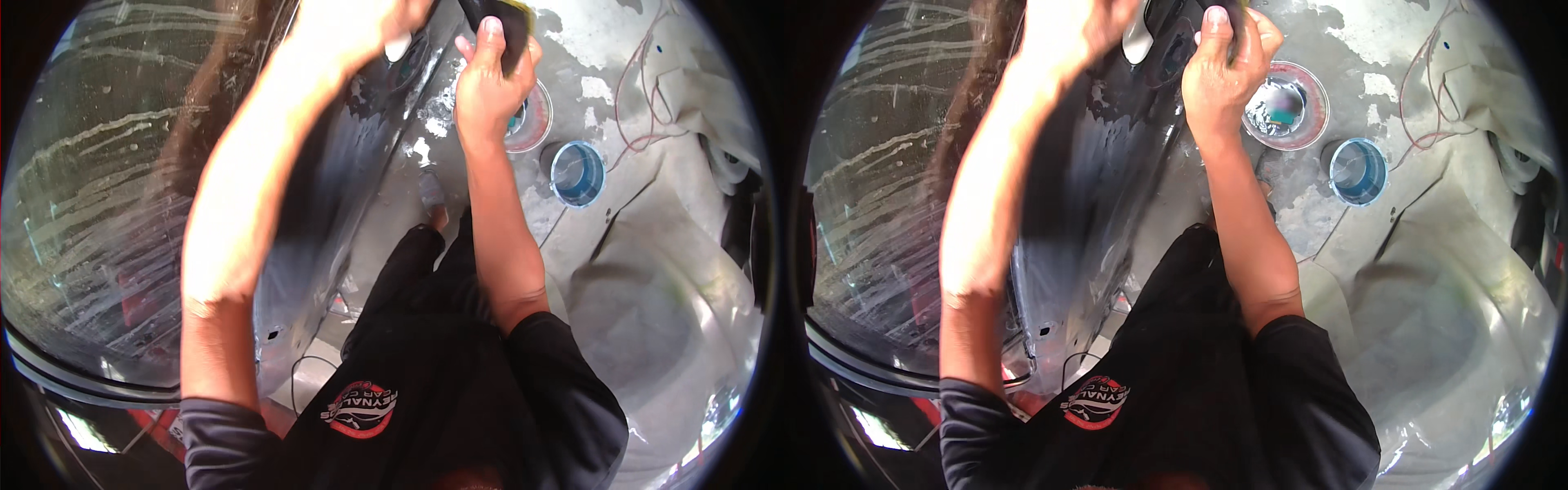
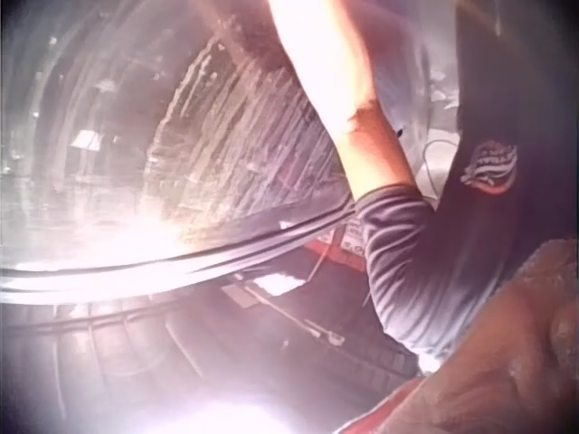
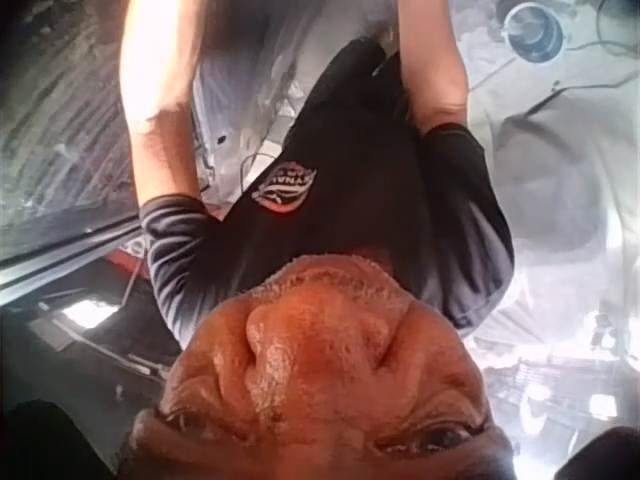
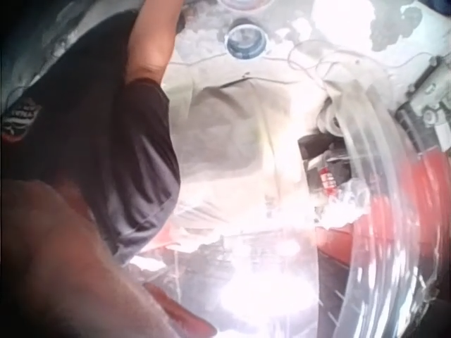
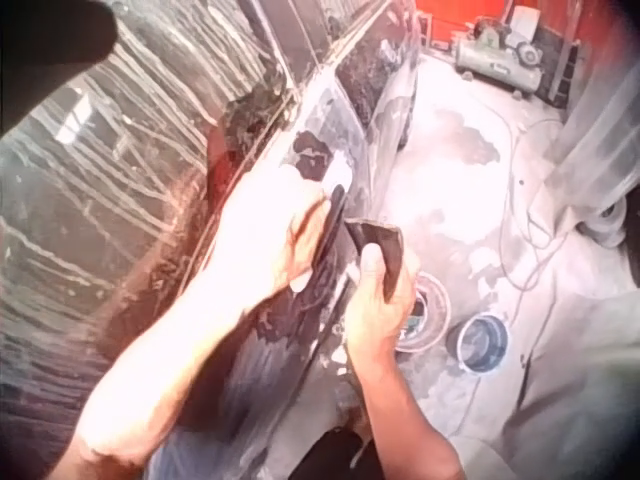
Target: Sanding and prepping the area around a car door handle using a scraper and sponge for auto body work.
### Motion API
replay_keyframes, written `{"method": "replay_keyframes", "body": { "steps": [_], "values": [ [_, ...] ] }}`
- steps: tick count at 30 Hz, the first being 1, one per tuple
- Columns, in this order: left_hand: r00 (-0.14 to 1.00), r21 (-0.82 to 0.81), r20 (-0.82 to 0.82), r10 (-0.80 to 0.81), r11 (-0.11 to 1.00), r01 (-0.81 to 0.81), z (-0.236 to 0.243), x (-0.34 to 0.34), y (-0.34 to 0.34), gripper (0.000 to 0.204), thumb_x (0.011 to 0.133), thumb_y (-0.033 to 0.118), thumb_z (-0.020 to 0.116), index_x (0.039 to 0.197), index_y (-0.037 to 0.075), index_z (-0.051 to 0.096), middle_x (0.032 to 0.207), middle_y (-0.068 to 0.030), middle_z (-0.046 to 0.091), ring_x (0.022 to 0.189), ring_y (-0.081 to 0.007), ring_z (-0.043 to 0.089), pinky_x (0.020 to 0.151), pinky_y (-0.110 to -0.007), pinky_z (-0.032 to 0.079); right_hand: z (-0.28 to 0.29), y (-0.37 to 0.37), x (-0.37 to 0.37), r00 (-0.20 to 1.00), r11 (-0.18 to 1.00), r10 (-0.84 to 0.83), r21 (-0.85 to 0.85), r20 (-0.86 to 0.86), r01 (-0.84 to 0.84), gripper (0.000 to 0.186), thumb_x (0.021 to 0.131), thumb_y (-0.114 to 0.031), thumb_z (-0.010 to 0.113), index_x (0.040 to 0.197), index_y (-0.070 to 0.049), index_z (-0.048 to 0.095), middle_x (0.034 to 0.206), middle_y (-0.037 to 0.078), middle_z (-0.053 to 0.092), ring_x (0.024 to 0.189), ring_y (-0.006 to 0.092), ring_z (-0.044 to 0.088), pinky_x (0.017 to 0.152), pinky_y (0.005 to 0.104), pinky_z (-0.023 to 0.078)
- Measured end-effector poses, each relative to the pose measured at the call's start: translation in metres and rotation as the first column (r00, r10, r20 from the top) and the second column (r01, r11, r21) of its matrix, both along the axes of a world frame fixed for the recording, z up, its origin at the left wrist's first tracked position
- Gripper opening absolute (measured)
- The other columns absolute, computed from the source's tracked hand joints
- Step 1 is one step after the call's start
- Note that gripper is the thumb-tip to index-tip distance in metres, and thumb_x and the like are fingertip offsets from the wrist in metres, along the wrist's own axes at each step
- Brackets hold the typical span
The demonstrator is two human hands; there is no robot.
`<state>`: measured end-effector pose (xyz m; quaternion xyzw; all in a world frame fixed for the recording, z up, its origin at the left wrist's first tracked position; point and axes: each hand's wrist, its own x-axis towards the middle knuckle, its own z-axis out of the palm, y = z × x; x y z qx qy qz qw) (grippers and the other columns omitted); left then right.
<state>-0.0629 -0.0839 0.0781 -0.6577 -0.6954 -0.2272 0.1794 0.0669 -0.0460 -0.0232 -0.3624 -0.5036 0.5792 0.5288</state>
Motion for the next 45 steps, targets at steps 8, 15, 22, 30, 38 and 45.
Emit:
{"method": "replay_keyframes", "body": {
  "steps": [8, 15, 22, 30, 38, 45],
  "values": [
    [0.058, -0.286, 0.944, 0.325, 0.892, -0.350, -0.074, 0.125, -0.092, 0.023, 0.098, 0.012, 0.073, 0.115, -0.003, 0.072, 0.095, -0.0009, 0.072, 0.085, -0.0064, 0.064, 0.076, -0.023, 0.052, -0.023, -0.070, 0.064, 0.937, 0.971, 0.225, 0.016, 0.268, -0.238, 0.018, 0.094, -0.006, 0.070, 0.111, -0.002, 0.071, 0.102, 0.013, 0.071, 0.094, 0.0256, 0.068, 0.084, 0.0366, 0.053],
    [-0.241, -0.237, 0.958, 0.156, 0.903, -0.360, -0.072, 0.132, -0.126, 0.019, 0.095, 0.001, 0.073, 0.113, -0.003, 0.072, 0.096, -0.0023, 0.070, 0.085, -0.0079, 0.063, 0.078, -0.024, 0.052, -0.029, -0.056, 0.113, 0.757, 0.768, 0.570, 0.121, 0.320, -0.629, 0.035, 0.087, -0.005, 0.076, 0.122, -0.001, 0.069, 0.116, 0.011, 0.063, 0.107, 0.0238, 0.060, 0.089, 0.0353, 0.051],
    [0.014, -0.260, 0.964, 0.267, 0.947, -0.188, -0.071, 0.126, -0.137, 0.019, 0.098, 0.007, 0.071, 0.114, -0.003, 0.072, 0.102, -0.0071, 0.071, 0.086, -0.0115, 0.064, 0.082, -0.027, 0.054, -0.015, -0.047, 0.106, 0.737, 0.658, 0.664, -0.368, -0.129, -0.657, 0.032, 0.091, -0.006, 0.079, 0.119, 0.001, 0.066, 0.108, 0.005, 0.066, 0.096, 0.0071, 0.062, 0.076, 0.0245, 0.053],
    [0.114, -0.276, 0.951, 0.288, 0.955, -0.111, -0.065, 0.105, -0.125, 0.013, 0.097, 0.010, 0.073, 0.099, -0.002, 0.074, 0.086, -0.0066, 0.071, 0.078, -0.0111, 0.065, 0.070, -0.027, 0.053, -0.023, -0.047, 0.101, 0.708, 0.630, 0.684, -0.346, -0.175, -0.695, 0.015, 0.094, -0.010, 0.076, 0.102, 0.000, 0.067, 0.090, 0.000, 0.070, 0.080, 0.0038, 0.062, 0.069, 0.0233, 0.052],
    [0.958, -0.302, -0.036, 0.285, 0.911, -0.283, -0.019, 0.066, -0.100, 0.021, 0.088, 0.008, 0.077, 0.109, 0.007, 0.074, 0.101, -0.0076, 0.074, 0.090, -0.0261, 0.068, 0.082, -0.036, 0.056, -0.050, -0.050, 0.044, 0.909, 0.836, 0.366, -0.360, -0.198, -0.415, 0.015, 0.096, -0.004, 0.070, 0.110, 0.002, 0.067, 0.090, 0.003, 0.072, 0.082, 0.0061, 0.065, 0.073, 0.0249, 0.054],
    [0.908, -0.296, -0.381, 0.175, 0.907, -0.299, -0.017, 0.018, -0.105, 0.041, 0.088, 0.023, 0.080, 0.127, 0.016, 0.071, 0.129, -0.0072, 0.064, 0.111, -0.0286, 0.059, 0.099, -0.043, 0.046, -0.085, -0.015, -0.003, 0.980, 0.951, 0.192, 0.236, 0.059, -0.201, 0.020, 0.086, -0.001, 0.074, 0.106, -0.003, 0.071, 0.091, 0.011, 0.072, 0.078, 0.0232, 0.074, 0.070, 0.0319, 0.058]
  ]
}}
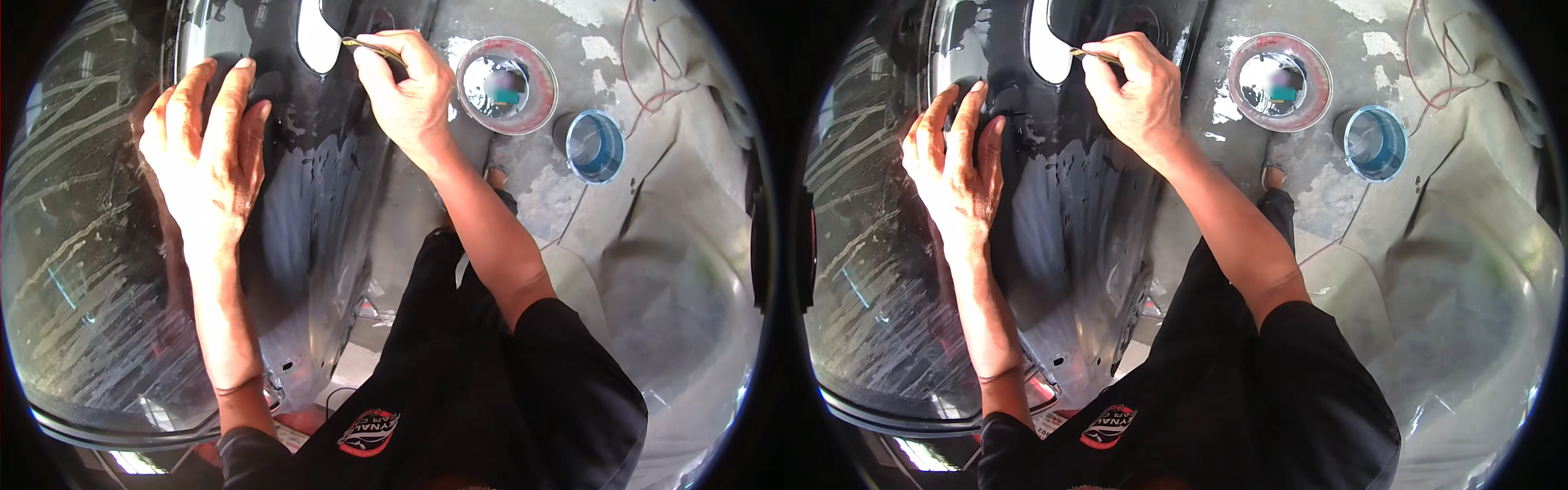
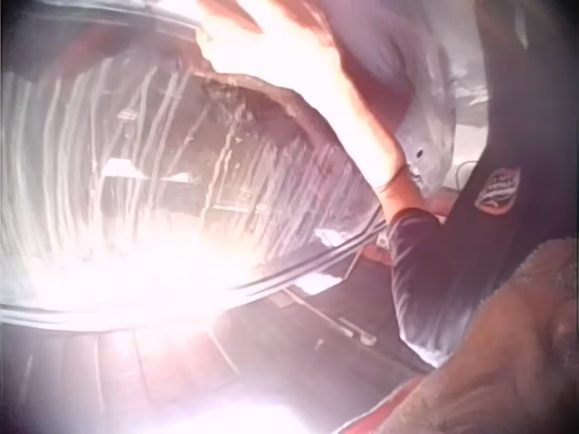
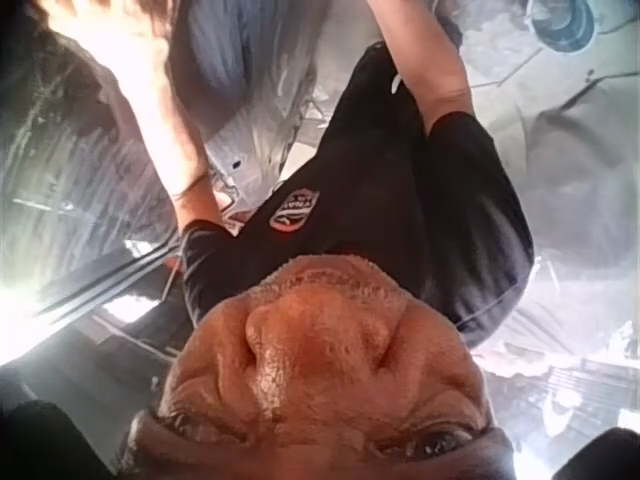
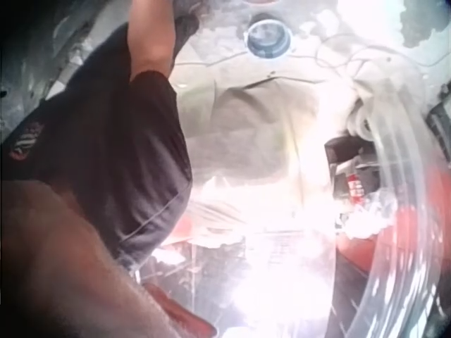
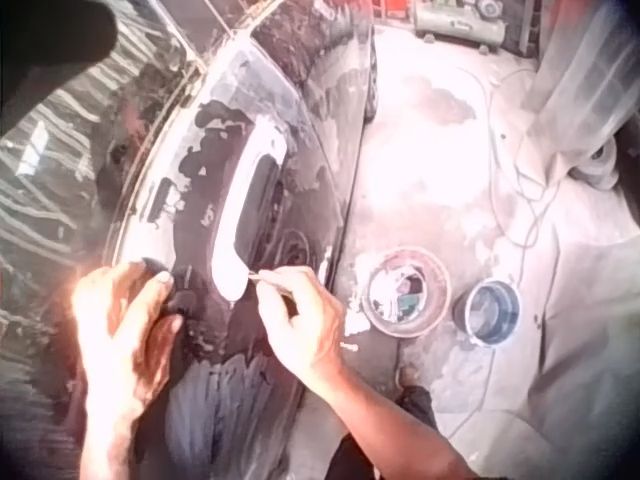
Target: Sanding and prepping the area around a car door handle using a scraper and sponge for auto body work.
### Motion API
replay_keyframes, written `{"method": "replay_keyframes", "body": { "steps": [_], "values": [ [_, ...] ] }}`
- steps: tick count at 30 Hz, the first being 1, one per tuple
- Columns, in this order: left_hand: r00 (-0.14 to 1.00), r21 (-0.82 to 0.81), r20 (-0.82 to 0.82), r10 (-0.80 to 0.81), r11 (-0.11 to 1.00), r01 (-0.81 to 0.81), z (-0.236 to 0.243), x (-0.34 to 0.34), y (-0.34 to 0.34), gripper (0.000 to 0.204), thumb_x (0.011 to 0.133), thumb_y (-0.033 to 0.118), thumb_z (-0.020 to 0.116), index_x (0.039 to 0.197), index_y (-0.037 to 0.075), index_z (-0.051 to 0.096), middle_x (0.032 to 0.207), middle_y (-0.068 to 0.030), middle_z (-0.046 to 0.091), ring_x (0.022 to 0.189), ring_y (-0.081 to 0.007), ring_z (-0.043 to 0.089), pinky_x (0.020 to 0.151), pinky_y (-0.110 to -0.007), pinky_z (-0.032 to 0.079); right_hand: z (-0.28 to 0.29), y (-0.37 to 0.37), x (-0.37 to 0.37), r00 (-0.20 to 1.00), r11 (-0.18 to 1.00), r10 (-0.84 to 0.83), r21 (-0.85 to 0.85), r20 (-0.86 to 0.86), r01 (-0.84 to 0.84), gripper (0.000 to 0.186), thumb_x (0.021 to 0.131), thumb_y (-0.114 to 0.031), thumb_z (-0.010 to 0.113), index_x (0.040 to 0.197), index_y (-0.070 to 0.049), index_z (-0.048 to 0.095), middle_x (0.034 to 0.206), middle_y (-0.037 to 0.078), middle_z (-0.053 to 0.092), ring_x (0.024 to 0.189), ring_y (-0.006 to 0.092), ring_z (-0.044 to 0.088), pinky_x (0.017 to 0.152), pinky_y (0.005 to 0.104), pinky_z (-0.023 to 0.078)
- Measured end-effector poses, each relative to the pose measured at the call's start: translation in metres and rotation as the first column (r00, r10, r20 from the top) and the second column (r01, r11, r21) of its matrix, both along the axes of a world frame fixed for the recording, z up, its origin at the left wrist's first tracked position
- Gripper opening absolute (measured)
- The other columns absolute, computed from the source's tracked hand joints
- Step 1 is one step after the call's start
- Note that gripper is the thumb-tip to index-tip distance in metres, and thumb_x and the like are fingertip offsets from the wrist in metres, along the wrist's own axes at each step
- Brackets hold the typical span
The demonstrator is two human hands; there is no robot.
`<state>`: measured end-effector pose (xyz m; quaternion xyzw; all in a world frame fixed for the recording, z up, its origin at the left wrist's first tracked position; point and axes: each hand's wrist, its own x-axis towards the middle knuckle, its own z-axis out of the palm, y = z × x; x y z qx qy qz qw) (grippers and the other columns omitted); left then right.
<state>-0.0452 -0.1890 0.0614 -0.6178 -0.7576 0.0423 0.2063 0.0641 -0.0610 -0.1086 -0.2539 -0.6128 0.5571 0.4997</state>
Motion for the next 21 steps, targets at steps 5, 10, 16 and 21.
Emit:
{"method": "replay_keyframes", "body": {
  "steps": [5, 10, 16, 21],
  "values": [
    [0.999, 0.025, 0.038, 0.002, 1.000, -0.003, -0.002, -0.006, 0.004, 0.044, 0.089, 0.027, 0.079, 0.131, 0.018, 0.070, 0.126, -0.0067, 0.064, 0.112, -0.0263, 0.059, 0.099, -0.042, 0.045, 0.002, 0.008, -0.017, 0.999, 0.998, -0.011, 0.056, -0.040, 0.013, 0.011, 0.087, -0.002, 0.072, 0.097, -0.002, 0.068, 0.089, 0.011, 0.071, 0.076, 0.0260, 0.072, 0.068, 0.0342, 0.057],
    [1.000, 0.030, 0.031, -0.002, 1.000, 0.001, -0.002, -0.008, 0.004, 0.042, 0.090, 0.028, 0.077, 0.130, 0.017, 0.070, 0.124, -0.0061, 0.065, 0.109, -0.0251, 0.060, 0.099, -0.042, 0.045, 0.019, 0.019, -0.015, 0.999, 0.981, 0.042, 0.189, -0.026, -0.037, 0.013, 0.095, -0.001, 0.064, 0.107, 0.003, 0.069, 0.091, 0.016, 0.068, 0.081, 0.0284, 0.069, 0.073, 0.0329, 0.054],
    [0.999, 0.062, 0.038, -0.011, 0.998, 0.009, -0.009, -0.011, 0.003, 0.044, 0.086, 0.022, 0.080, 0.129, 0.017, 0.071, 0.124, -0.0039, 0.065, 0.106, -0.0261, 0.061, 0.094, -0.042, 0.046, 0.031, 0.026, -0.024, 1.000, 0.974, 0.019, 0.225, -0.017, -0.015, 0.008, 0.093, 0.000, 0.065, 0.099, 0.004, 0.068, 0.086, 0.015, 0.068, 0.075, 0.0253, 0.067, 0.066, 0.0341, 0.051],
    [0.997, 0.015, -0.002, 0.073, 0.997, -0.073, 0.001, 0.002, 0.005, 0.043, 0.087, 0.018, 0.080, 0.129, 0.016, 0.071, 0.125, -0.0036, 0.068, 0.111, -0.0221, 0.063, 0.099, -0.039, 0.046, 0.023, -0.009, -0.007, 0.998, 0.995, 0.030, 0.096, 0.064, -0.036, 0.015, 0.084, -0.001, 0.077, 0.099, -0.002, 0.071, 0.084, 0.011, 0.069, 0.071, 0.0244, 0.068, 0.064, 0.0321, 0.054]
  ]
}}
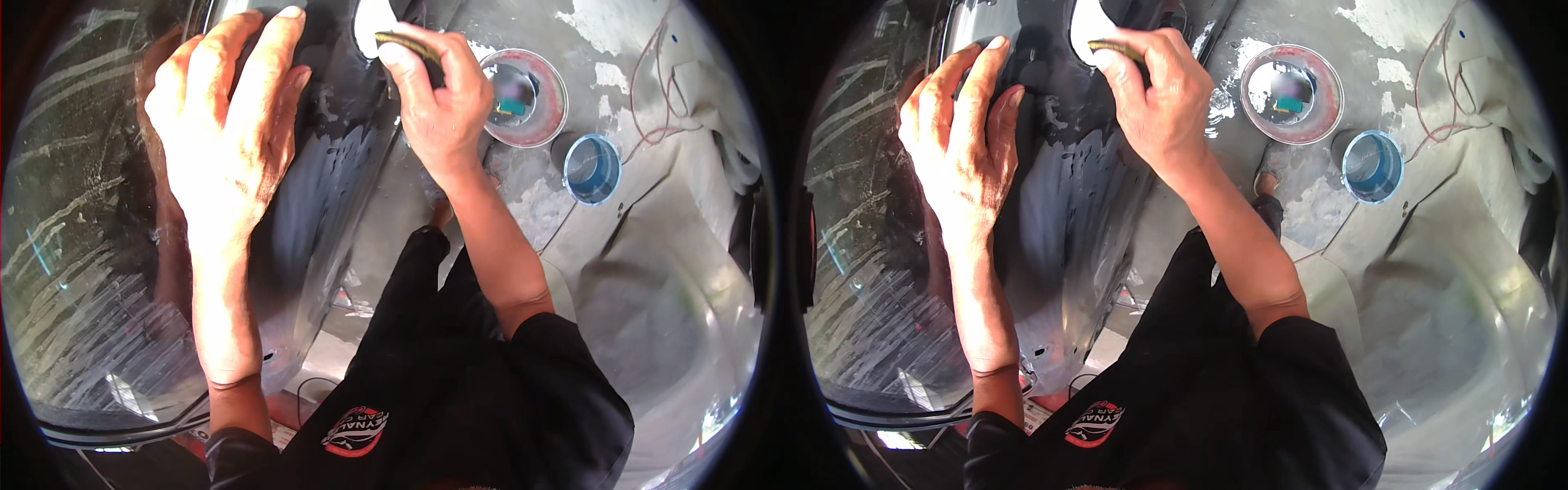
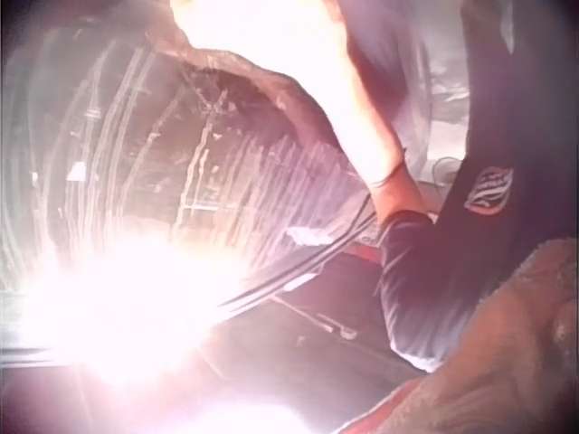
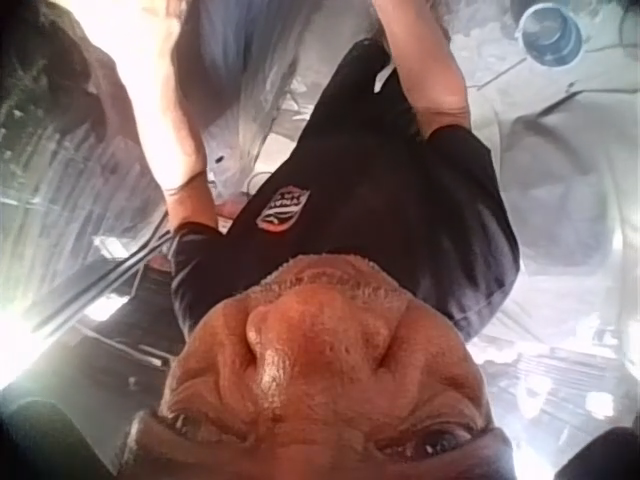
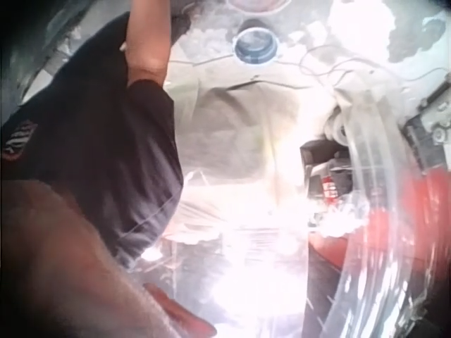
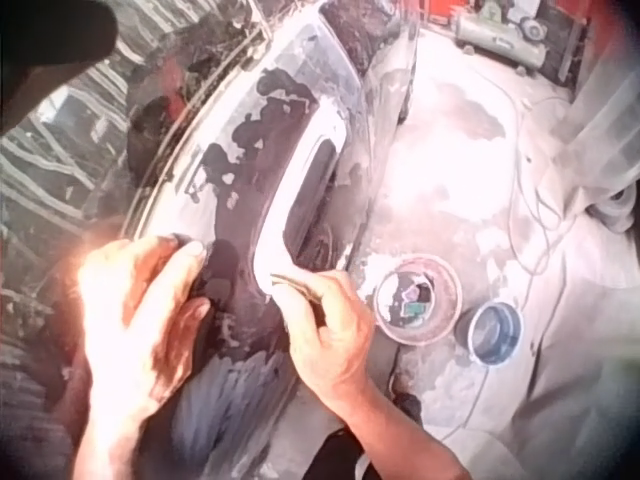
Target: Sanding and prepping the area around a car door handle using a scraper and sponge for auto body work.
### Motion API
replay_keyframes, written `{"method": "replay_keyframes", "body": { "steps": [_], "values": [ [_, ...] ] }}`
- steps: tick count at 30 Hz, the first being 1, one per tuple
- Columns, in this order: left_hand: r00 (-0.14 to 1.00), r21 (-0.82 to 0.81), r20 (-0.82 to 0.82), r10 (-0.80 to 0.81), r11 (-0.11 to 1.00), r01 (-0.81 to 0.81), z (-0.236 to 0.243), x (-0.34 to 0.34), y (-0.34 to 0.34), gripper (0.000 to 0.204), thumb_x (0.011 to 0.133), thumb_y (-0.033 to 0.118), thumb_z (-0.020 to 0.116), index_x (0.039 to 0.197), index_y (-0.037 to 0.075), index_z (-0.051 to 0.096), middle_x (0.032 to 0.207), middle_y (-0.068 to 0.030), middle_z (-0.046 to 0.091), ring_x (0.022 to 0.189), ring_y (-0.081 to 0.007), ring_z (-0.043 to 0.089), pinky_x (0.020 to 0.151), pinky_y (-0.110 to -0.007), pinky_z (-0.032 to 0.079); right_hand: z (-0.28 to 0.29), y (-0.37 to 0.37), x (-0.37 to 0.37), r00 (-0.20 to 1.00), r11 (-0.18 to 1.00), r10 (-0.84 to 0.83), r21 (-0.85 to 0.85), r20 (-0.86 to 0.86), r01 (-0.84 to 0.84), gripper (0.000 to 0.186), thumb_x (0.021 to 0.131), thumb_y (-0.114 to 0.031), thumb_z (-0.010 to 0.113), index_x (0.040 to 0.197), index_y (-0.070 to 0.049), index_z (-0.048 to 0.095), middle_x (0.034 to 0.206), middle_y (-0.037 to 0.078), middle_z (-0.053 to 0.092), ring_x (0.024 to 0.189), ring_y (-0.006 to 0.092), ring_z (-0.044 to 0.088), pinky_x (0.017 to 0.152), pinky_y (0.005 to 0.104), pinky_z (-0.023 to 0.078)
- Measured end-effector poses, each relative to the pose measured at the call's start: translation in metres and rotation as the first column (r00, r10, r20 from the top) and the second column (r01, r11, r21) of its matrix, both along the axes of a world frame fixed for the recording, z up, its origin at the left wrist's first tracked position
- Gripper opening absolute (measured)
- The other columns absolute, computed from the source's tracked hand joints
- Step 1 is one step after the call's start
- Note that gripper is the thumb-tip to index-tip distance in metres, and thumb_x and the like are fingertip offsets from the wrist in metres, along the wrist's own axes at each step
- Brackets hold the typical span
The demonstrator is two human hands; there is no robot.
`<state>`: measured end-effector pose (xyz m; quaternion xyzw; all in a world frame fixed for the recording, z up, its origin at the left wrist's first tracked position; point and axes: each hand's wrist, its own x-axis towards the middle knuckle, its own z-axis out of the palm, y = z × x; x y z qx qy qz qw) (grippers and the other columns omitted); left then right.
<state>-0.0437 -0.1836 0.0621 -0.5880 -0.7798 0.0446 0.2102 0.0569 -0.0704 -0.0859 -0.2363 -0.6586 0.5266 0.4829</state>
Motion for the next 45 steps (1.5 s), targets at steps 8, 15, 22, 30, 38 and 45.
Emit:
{"method": "replay_keyframes", "body": {
  "steps": [8, 15, 22, 30, 38, 45],
  "values": [
    [0.997, 0.028, 0.009, -0.072, 0.997, 0.072, -0.001, 0.000, 0.008, 0.038, 0.082, 0.009, 0.077, 0.120, 0.008, 0.071, 0.113, -0.0106, 0.068, 0.101, -0.0283, 0.063, 0.091, -0.041, 0.047, -0.026, -0.004, -0.007, 0.997, 0.972, -0.058, 0.227, -0.051, 0.068, 0.021, 0.080, -0.003, 0.083, 0.095, -0.005, 0.068, 0.082, 0.007, 0.067, 0.067, 0.0194, 0.065, 0.053, 0.0290, 0.051],
    [0.980, 0.193, 0.131, -0.152, 0.973, 0.125, -0.009, -0.001, 0.007, 0.047, 0.073, 0.002, 0.078, 0.119, -0.002, 0.070, 0.112, -0.0173, 0.066, 0.098, -0.0349, 0.060, 0.088, -0.044, 0.045, -0.016, -0.003, -0.020, 0.988, 0.935, -0.142, 0.319, -0.065, 0.155, 0.022, 0.075, -0.004, 0.084, 0.087, -0.006, 0.065, 0.079, 0.006, 0.065, 0.063, 0.0206, 0.063, 0.052, 0.0297, 0.050],
    [0.977, 0.276, 0.108, -0.186, 0.949, 0.150, -0.011, -0.002, 0.005, 0.043, 0.073, 0.003, 0.079, 0.115, -0.002, 0.072, 0.112, -0.0168, 0.067, 0.098, -0.0323, 0.062, 0.086, -0.042, 0.046, -0.005, -0.020, -0.016, 0.975, 0.940, -0.220, 0.275, 0.036, 0.202, 0.020, 0.076, -0.002, 0.080, 0.086, -0.006, 0.064, 0.077, 0.006, 0.063, 0.059, 0.0234, 0.061, 0.052, 0.0313, 0.049],
    [0.941, 0.281, 0.020, -0.337, 0.905, 0.318, -0.012, -0.025, 0.003, 0.041, 0.075, 0.004, 0.078, 0.114, -0.004, 0.071, 0.108, -0.0176, 0.068, 0.093, -0.0316, 0.064, 0.082, -0.042, 0.048, -0.007, -0.017, -0.023, 0.977, 0.938, -0.215, 0.278, 0.001, 0.206, 0.020, 0.075, -0.002, 0.082, 0.085, -0.005, 0.065, 0.075, 0.007, 0.062, 0.060, 0.0234, 0.062, 0.052, 0.0318, 0.050],
    [0.950, 0.332, 0.010, -0.311, 0.897, 0.290, -0.018, -0.020, 0.002, 0.039, 0.074, 0.001, 0.077, 0.111, -0.005, 0.071, 0.105, -0.0178, 0.068, 0.086, -0.0310, 0.065, 0.077, -0.041, 0.050, 0.004, -0.017, -0.025, 0.959, 0.919, -0.283, 0.295, 0.034, 0.261, 0.015, 0.082, -0.005, 0.083, 0.086, -0.002, 0.068, 0.071, 0.005, 0.070, 0.060, 0.0136, 0.064, 0.059, 0.0268, 0.051],
    [0.929, 0.363, 0.085, -0.361, 0.879, 0.309, -0.016, -0.021, 0.006, 0.036, 0.071, 0.000, 0.078, 0.106, -0.006, 0.073, 0.102, -0.0189, 0.069, 0.084, -0.0311, 0.066, 0.075, -0.040, 0.050, 0.013, -0.014, -0.035, 0.957, 0.921, -0.289, 0.269, -0.016, 0.283, 0.016, 0.079, 0.000, 0.076, 0.086, -0.003, 0.062, 0.075, 0.010, 0.063, 0.061, 0.0291, 0.062, 0.055, 0.0344, 0.049]
  ]
}}
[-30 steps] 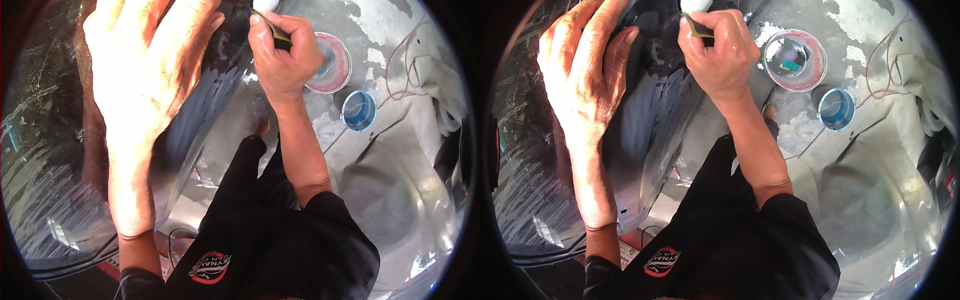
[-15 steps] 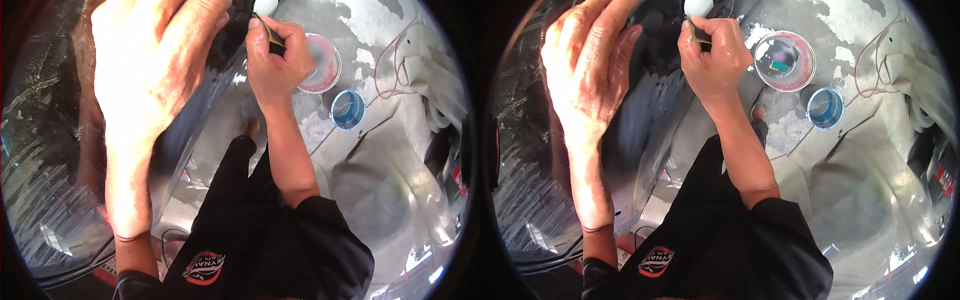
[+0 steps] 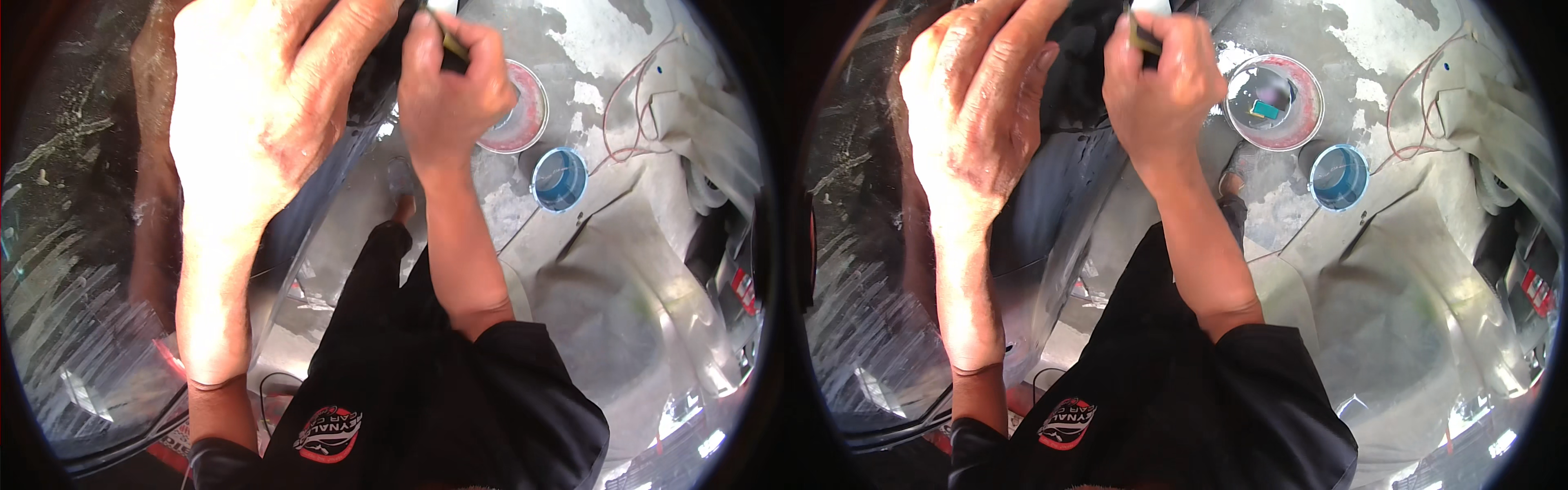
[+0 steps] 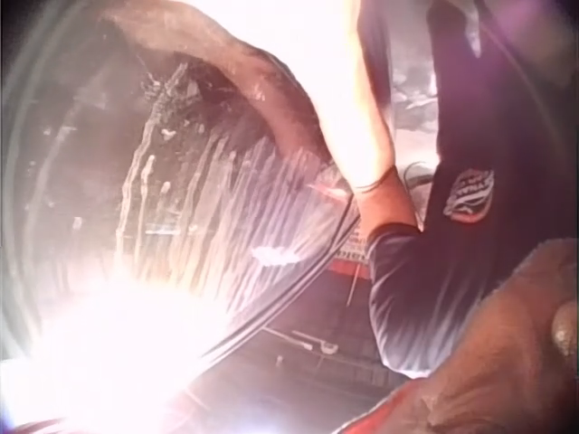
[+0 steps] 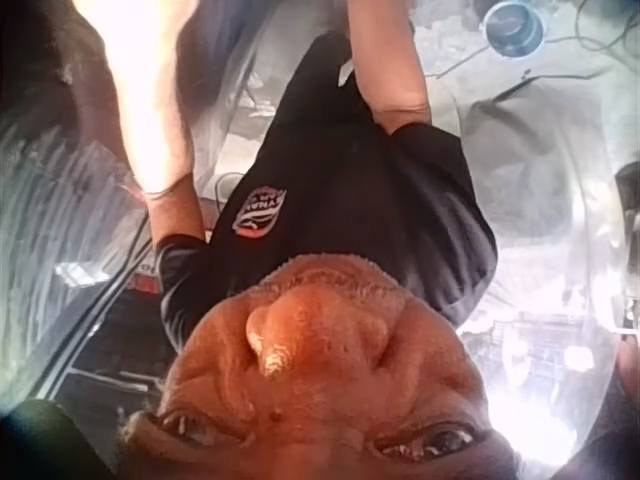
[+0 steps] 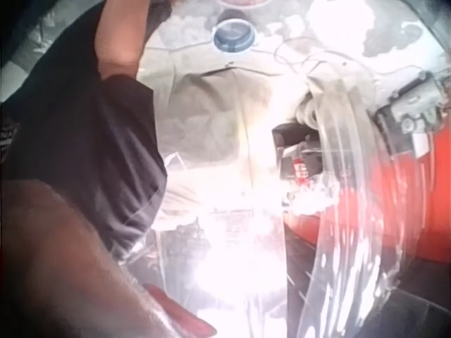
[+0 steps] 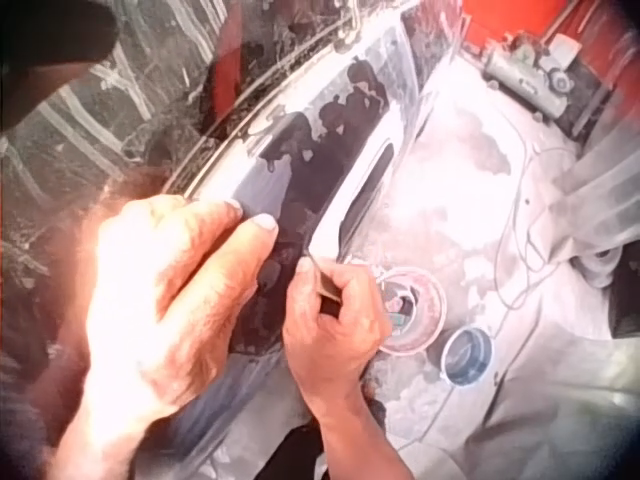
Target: Sanding and prepping the area around a car door handle using a scraper and sponge for auto body work.
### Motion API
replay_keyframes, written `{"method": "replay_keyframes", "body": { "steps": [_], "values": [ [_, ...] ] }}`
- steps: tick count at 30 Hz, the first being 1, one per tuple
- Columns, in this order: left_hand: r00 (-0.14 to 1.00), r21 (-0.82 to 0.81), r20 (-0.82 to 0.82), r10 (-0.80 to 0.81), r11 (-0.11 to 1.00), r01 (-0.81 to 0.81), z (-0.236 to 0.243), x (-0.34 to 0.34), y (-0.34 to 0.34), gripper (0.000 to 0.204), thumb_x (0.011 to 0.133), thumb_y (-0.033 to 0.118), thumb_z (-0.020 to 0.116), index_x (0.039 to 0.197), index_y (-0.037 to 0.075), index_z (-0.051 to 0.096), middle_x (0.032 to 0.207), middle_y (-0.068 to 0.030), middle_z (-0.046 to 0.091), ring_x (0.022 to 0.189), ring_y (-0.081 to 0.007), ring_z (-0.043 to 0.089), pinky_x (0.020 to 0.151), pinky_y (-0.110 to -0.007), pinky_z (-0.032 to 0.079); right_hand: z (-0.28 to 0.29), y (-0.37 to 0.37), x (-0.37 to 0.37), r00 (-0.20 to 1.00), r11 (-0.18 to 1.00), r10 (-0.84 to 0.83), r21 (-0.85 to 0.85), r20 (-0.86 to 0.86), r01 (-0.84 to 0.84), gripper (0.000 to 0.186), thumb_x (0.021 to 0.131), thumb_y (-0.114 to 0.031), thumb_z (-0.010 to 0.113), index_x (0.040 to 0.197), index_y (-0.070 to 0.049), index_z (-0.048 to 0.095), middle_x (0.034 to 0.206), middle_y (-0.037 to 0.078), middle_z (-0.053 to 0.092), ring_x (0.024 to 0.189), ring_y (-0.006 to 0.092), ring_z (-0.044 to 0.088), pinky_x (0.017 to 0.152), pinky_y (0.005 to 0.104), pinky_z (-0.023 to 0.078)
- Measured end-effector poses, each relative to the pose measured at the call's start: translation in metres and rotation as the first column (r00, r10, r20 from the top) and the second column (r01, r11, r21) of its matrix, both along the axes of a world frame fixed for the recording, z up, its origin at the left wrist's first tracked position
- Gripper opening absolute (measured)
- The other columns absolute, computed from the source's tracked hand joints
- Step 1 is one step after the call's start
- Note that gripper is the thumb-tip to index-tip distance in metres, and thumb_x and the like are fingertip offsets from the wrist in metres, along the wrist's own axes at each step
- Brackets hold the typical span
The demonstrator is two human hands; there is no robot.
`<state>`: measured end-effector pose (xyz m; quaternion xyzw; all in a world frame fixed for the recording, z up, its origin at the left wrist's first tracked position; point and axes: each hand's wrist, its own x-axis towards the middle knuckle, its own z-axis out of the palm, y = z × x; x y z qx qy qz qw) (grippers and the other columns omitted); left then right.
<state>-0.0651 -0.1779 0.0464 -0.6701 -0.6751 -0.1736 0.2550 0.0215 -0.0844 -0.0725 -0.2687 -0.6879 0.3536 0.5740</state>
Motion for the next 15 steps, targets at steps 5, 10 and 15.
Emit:
{"method": "replay_keyframes", "body": {
  "steps": [5, 10, 15],
  "values": [
    [1.000, 0.125, -0.007, -0.007, 0.992, 0.008, 0.000, 0.000, 0.003, 0.034, 0.072, 0.002, 0.075, 0.105, -0.006, 0.073, 0.102, -0.0188, 0.069, 0.084, -0.0312, 0.066, 0.074, -0.040, 0.050, 0.012, 0.010, -0.012, 1.000, 0.999, 0.011, -0.040, 0.010, -0.010, 0.013, 0.081, -0.002, 0.074, 0.086, -0.003, 0.062, 0.078, 0.011, 0.065, 0.064, 0.0301, 0.064, 0.058, 0.0356, 0.050],
    [0.997, 0.013, -0.033, 0.066, 0.998, -0.066, 0.003, 0.001, -0.003, 0.035, 0.073, 0.006, 0.072, 0.106, -0.004, 0.073, 0.104, -0.0176, 0.069, 0.085, -0.0304, 0.066, 0.074, -0.039, 0.048, 0.014, -0.008, 0.001, 0.998, 0.992, 0.027, -0.122, 0.064, -0.019, 0.011, 0.082, -0.003, 0.073, 0.085, -0.002, 0.063, 0.076, 0.011, 0.066, 0.065, 0.0301, 0.065, 0.062, 0.0366, 0.052],
    [0.998, 0.048, -0.050, 0.048, 0.998, -0.046, 0.008, -0.003, -0.007, 0.035, 0.073, 0.005, 0.072, 0.107, -0.004, 0.073, 0.105, -0.0166, 0.069, 0.086, -0.0304, 0.065, 0.075, -0.039, 0.048, 0.053, 0.028, -0.012, 0.985, 0.888, 0.161, -0.445, 0.062, -0.117, 0.014, 0.094, -0.007, 0.070, 0.104, 0.004, 0.071, 0.089, 0.012, 0.073, 0.079, 0.0161, 0.066, 0.070, 0.0312, 0.052]
  ]
}}
